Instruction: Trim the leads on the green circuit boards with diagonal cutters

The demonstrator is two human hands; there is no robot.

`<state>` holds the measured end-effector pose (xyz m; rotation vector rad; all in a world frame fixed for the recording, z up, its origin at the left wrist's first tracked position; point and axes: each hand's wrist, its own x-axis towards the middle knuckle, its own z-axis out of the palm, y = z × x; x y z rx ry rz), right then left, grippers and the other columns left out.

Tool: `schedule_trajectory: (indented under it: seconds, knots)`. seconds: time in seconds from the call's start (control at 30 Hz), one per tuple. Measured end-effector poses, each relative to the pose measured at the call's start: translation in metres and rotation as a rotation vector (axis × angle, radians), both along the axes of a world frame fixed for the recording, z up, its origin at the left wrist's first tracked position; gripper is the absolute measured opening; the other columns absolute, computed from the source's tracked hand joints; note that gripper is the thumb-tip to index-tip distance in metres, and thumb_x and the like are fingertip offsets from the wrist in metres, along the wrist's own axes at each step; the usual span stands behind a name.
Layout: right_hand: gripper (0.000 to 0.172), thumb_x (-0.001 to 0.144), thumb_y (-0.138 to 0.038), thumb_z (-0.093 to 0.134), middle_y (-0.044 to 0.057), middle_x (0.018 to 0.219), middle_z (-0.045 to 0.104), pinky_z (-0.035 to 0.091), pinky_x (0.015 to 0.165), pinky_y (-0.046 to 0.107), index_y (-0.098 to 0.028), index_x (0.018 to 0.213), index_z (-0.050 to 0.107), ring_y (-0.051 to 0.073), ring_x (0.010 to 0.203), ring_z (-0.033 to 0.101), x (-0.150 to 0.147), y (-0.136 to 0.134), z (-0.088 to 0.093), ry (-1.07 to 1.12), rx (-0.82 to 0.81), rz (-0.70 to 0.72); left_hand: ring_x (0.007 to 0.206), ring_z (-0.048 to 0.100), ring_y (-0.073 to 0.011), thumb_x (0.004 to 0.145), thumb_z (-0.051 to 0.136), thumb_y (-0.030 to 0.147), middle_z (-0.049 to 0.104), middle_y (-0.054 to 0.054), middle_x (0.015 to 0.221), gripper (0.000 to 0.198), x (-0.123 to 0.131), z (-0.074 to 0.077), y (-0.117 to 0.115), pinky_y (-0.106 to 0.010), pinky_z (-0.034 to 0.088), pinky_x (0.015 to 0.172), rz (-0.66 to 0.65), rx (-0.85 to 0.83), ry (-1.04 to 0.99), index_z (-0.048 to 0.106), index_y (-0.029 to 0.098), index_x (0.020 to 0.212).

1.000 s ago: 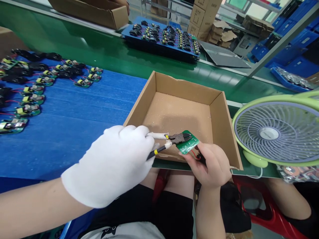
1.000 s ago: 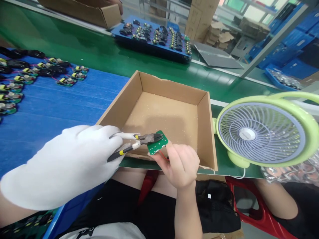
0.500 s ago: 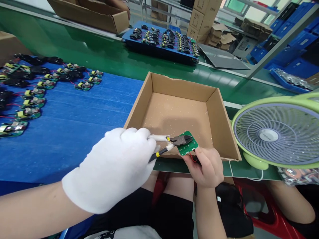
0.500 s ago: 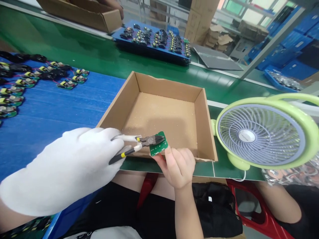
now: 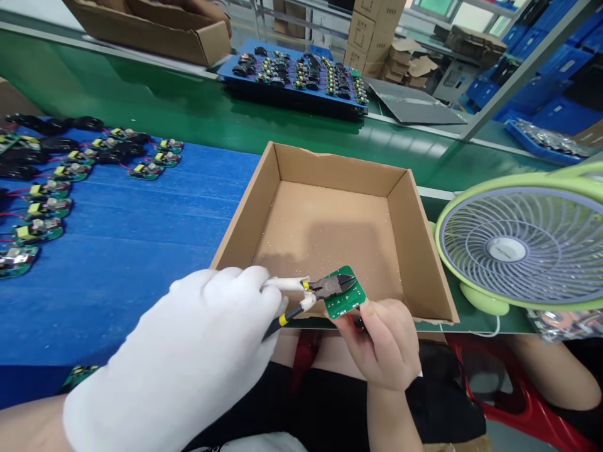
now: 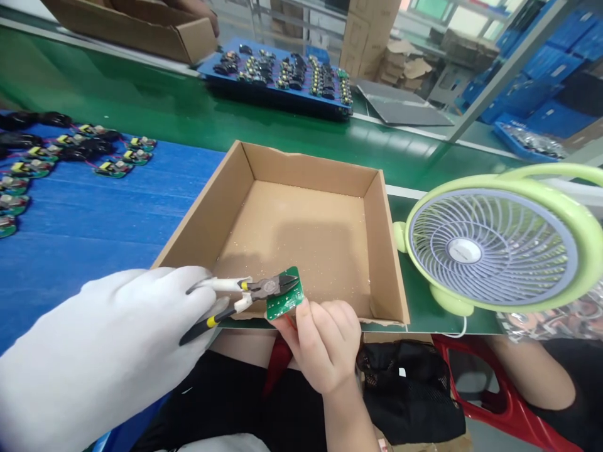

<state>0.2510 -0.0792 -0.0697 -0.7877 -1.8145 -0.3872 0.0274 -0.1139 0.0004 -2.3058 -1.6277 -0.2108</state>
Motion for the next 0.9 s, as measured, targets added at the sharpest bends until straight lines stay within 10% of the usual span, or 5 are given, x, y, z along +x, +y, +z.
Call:
schedule_trajectory:
  seconds: [0.9]
  knots:
    - [0.030,0.105,-0.019,0.080,0.010,0.096,0.090,0.062,0.071,0.031,-0.017,0.133,0.070,0.021,0.072,0.080,0.003,-0.003,-0.006,0.012,-0.060,-0.037,0.058,0.062,-0.0297,0.086,0.049,0.002,0.060,-0.007,0.067,0.033,0.011,0.011,-0.010,-0.046,0.037,0.058,0.026,0.037,0.043,0.062,0.028,0.070]
